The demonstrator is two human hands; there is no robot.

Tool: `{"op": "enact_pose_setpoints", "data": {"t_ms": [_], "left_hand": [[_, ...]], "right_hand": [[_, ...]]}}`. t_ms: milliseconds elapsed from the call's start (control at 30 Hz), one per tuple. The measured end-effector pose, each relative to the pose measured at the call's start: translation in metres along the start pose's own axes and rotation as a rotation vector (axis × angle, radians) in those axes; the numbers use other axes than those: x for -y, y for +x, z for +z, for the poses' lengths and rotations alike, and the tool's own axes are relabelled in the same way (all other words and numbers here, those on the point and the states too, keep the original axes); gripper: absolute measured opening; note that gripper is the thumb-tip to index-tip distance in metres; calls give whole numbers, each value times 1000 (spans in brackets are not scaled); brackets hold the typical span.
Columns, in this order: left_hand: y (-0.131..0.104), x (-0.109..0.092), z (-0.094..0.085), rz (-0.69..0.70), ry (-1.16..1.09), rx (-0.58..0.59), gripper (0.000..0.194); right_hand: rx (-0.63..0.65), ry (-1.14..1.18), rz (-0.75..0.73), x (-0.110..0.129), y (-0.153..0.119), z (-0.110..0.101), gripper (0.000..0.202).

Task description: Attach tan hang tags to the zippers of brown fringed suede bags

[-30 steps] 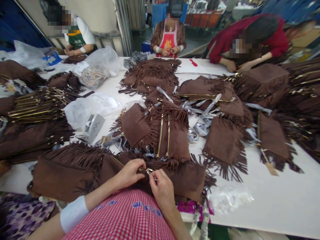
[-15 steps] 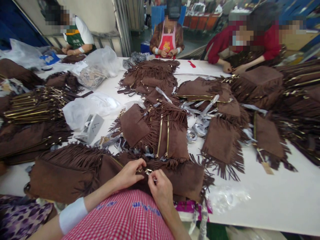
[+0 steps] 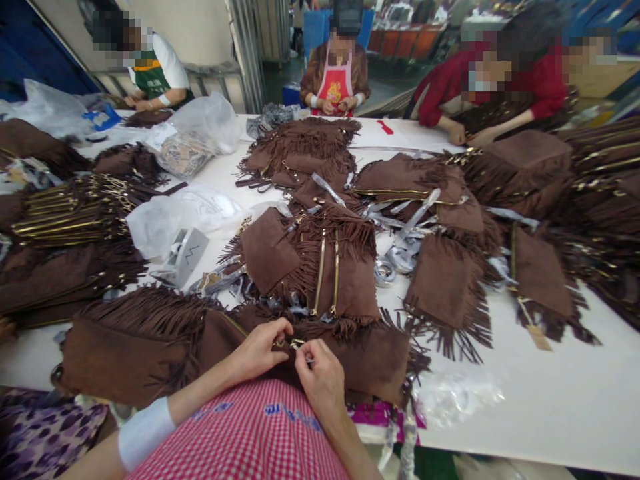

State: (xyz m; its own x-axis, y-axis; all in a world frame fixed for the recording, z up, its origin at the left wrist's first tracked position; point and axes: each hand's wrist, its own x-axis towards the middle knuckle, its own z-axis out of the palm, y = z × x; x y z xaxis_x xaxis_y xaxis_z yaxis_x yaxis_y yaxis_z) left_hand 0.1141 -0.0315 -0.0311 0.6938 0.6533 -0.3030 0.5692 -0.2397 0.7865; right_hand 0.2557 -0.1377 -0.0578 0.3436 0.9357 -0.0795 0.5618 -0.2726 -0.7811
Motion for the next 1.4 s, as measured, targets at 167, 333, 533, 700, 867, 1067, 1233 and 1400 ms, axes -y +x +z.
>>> {"op": "enact_pose_setpoints", "data": {"t_ms": [167,333,533,700,867,1067,1233,1400], "left_hand": [[-2,0,-2,24,-18,16,26],[-1,-5,-10,-25,-60,121,18],[5,-3,-12,-86,-141,151,29],[8,1,-10,-151,-141,155,24],[9,5,-9,-168,-188,174,17],[4,7,-3,-121,-258,201,17],[4,11,5,-130,-469,156,14],[6,7,7,-173,-833,27,22]], "right_hand": [[22,20,-27,4,3,2,20],[44,26,-30,1,1,3,20],[80,46,-37,-2,-1,3,22],[96,54,-44,0,-1,3,21],[125,87,-58,3,-1,0,21],[182,152,-61,7,-1,-4,21],[236,224,-42,6,-4,-7,19],[142,242,-14,7,-3,-9,31]]}}
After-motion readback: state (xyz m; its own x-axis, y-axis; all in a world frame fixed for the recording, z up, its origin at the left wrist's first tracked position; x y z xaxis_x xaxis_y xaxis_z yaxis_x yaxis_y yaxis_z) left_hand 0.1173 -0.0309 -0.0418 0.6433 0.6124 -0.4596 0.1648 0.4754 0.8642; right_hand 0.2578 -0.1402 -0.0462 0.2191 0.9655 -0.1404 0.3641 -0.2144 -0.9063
